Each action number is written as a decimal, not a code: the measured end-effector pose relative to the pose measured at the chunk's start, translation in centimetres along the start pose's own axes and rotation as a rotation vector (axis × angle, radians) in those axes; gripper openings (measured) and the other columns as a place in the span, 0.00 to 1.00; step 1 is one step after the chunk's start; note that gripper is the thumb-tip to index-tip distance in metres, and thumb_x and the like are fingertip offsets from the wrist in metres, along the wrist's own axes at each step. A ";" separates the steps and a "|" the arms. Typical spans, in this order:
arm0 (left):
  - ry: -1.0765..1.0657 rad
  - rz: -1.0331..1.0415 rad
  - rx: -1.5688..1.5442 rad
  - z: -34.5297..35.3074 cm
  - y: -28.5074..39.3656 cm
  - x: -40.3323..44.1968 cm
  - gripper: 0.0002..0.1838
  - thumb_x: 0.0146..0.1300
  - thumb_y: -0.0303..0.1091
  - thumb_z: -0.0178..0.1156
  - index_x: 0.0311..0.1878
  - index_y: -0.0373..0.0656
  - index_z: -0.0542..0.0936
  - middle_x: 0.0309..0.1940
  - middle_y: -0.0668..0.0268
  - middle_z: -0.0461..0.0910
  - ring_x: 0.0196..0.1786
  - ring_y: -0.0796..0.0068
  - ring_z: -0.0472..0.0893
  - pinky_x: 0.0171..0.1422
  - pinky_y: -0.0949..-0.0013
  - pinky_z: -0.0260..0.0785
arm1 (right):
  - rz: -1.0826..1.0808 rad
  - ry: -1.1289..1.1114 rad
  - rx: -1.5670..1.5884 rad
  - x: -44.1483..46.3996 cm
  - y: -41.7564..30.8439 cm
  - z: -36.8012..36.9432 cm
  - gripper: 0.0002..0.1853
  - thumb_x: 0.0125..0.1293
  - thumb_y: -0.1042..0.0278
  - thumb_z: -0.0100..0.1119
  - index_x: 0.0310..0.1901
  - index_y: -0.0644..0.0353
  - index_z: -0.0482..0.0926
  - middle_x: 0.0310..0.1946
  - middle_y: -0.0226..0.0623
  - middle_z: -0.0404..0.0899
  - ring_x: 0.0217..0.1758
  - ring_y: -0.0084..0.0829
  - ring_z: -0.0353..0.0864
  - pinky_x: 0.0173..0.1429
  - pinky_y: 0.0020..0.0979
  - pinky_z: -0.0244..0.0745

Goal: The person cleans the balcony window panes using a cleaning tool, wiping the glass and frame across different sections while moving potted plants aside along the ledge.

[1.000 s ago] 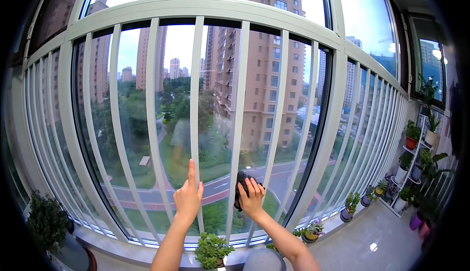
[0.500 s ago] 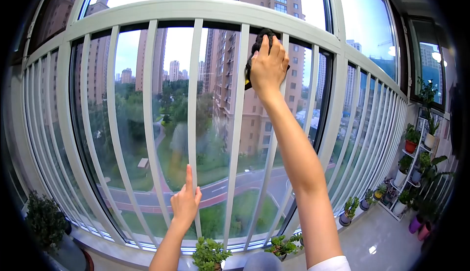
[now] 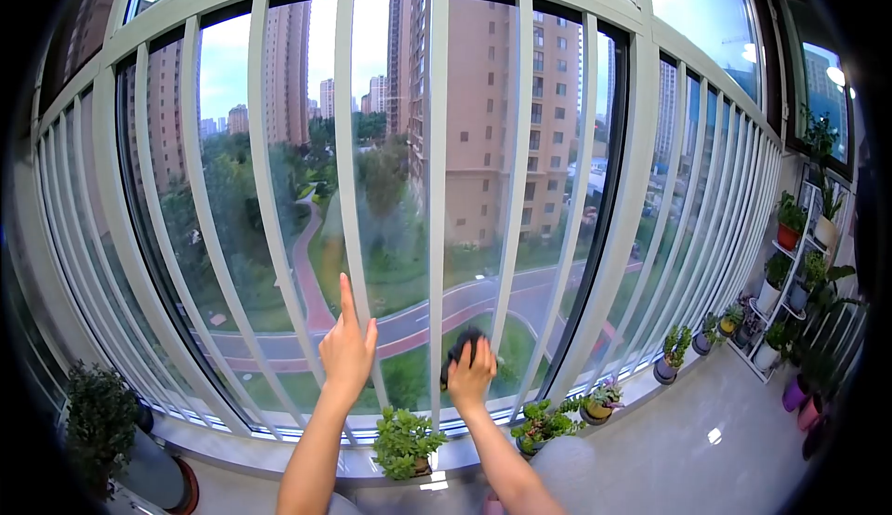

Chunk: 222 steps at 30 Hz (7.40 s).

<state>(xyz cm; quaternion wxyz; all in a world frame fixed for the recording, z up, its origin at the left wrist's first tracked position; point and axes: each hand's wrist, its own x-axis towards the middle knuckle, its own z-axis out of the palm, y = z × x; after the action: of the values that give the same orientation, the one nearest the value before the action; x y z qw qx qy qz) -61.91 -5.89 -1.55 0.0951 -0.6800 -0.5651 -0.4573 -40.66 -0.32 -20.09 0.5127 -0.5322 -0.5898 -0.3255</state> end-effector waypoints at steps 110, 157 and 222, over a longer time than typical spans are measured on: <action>-0.896 -0.627 -0.403 5.2 -10.0 -12.3 0.12 0.70 0.32 0.63 0.51 0.36 0.86 0.42 0.64 0.86 0.49 0.77 0.81 0.57 0.73 0.72 | -0.156 0.250 0.321 7.8 0.4 -2.6 0.24 0.65 0.74 0.59 0.63 0.44 0.80 0.67 0.35 0.71 0.68 0.41 0.69 0.64 0.43 0.63; -0.579 -0.555 -0.388 7.9 -10.4 -13.4 0.21 0.70 0.21 0.50 0.65 0.35 0.75 0.55 0.59 0.82 0.56 0.69 0.81 0.64 0.68 0.70 | 0.283 -0.984 -0.098 -23.4 4.7 -1.4 0.22 0.67 0.67 0.54 0.63 0.52 0.73 0.61 0.35 0.70 0.61 0.44 0.70 0.50 0.52 0.75; 0.198 -1.558 -1.636 0.3 -16.6 -36.5 0.19 0.77 0.41 0.50 0.66 0.47 0.73 0.60 0.63 0.79 0.59 0.66 0.80 0.64 0.60 0.76 | 0.289 -0.904 0.026 -28.9 -11.4 0.7 0.24 0.67 0.69 0.51 0.64 0.60 0.73 0.66 0.42 0.70 0.65 0.42 0.68 0.61 0.50 0.61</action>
<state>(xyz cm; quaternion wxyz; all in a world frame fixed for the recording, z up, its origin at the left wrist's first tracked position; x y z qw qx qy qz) -73.94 -24.92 -34.81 -0.6442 0.0382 -0.3560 -0.6759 -54.51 -10.68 -45.91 0.2510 -0.6908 -0.6778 0.0208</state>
